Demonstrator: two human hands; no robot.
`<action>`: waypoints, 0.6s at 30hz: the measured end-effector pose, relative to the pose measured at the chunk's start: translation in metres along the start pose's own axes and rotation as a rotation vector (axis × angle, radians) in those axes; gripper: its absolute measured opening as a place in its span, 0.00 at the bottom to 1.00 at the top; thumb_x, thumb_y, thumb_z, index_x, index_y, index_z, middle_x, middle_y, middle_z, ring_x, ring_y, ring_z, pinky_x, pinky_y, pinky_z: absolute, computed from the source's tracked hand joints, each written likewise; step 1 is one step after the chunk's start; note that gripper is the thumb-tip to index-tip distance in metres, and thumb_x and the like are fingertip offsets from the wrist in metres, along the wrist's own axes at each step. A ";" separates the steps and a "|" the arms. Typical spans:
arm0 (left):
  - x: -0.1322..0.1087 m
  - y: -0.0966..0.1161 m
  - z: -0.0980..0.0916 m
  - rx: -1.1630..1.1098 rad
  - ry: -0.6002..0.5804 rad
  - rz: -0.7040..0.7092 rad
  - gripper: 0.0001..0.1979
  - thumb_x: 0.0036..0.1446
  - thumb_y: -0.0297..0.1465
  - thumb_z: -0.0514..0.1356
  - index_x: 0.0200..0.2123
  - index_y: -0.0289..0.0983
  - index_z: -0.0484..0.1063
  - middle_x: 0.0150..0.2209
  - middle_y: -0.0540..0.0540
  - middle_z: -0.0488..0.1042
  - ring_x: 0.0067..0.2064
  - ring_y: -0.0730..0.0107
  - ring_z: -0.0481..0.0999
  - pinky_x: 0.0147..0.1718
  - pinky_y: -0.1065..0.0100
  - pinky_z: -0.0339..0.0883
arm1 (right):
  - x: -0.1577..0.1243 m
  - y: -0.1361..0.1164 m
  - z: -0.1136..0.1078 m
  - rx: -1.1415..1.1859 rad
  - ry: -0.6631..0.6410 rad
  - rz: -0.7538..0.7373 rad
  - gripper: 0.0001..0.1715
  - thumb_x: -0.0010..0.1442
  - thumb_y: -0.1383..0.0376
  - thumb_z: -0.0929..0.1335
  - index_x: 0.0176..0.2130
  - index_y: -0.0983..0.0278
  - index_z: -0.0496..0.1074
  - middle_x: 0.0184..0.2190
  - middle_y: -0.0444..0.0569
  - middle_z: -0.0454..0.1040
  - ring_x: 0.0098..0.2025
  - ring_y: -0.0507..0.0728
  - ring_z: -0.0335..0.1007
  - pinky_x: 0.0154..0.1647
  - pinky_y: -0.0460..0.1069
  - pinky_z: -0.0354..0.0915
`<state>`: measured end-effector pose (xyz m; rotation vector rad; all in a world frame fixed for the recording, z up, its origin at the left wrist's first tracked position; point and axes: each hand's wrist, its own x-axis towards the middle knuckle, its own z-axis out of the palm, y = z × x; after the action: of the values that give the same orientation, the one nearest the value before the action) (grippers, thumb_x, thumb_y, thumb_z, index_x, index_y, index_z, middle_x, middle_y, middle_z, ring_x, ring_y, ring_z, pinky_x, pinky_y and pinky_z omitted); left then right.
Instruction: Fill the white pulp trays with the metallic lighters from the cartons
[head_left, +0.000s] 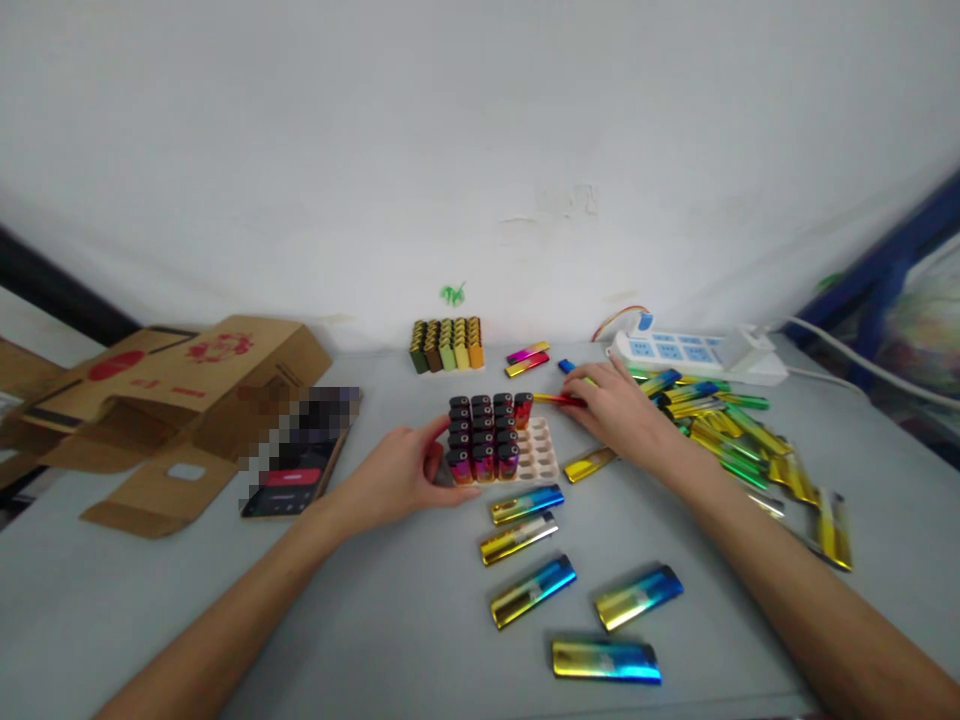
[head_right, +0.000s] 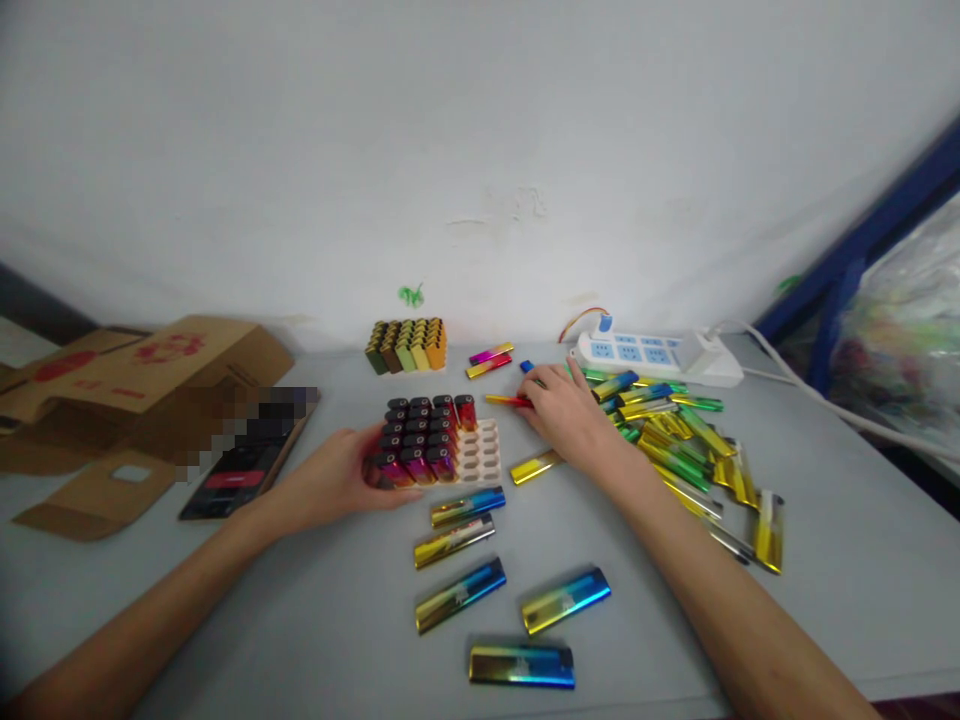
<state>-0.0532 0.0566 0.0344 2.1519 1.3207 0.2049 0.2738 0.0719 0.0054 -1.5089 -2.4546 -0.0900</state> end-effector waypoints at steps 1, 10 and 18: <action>0.000 0.000 0.000 0.001 -0.001 -0.002 0.29 0.51 0.56 0.69 0.43 0.38 0.72 0.23 0.55 0.71 0.24 0.68 0.67 0.23 0.68 0.52 | -0.001 0.000 -0.002 0.012 0.020 -0.003 0.12 0.74 0.66 0.66 0.49 0.66 0.80 0.53 0.61 0.81 0.57 0.70 0.77 0.72 0.75 0.52; 0.000 -0.001 0.001 0.021 0.005 0.017 0.28 0.52 0.56 0.69 0.41 0.39 0.71 0.22 0.56 0.71 0.23 0.68 0.68 0.23 0.68 0.52 | -0.002 -0.009 -0.012 0.629 0.401 0.186 0.12 0.68 0.55 0.74 0.44 0.60 0.84 0.49 0.55 0.84 0.51 0.66 0.81 0.57 0.62 0.73; 0.000 -0.002 0.001 0.021 0.005 0.013 0.28 0.52 0.56 0.69 0.41 0.39 0.71 0.21 0.56 0.70 0.23 0.69 0.67 0.22 0.68 0.52 | 0.001 -0.027 -0.021 1.370 0.431 0.418 0.19 0.59 0.49 0.79 0.43 0.59 0.81 0.46 0.50 0.85 0.51 0.62 0.80 0.61 0.59 0.71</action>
<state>-0.0543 0.0568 0.0329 2.1792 1.3181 0.2029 0.2536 0.0561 0.0285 -1.0583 -1.1981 0.9916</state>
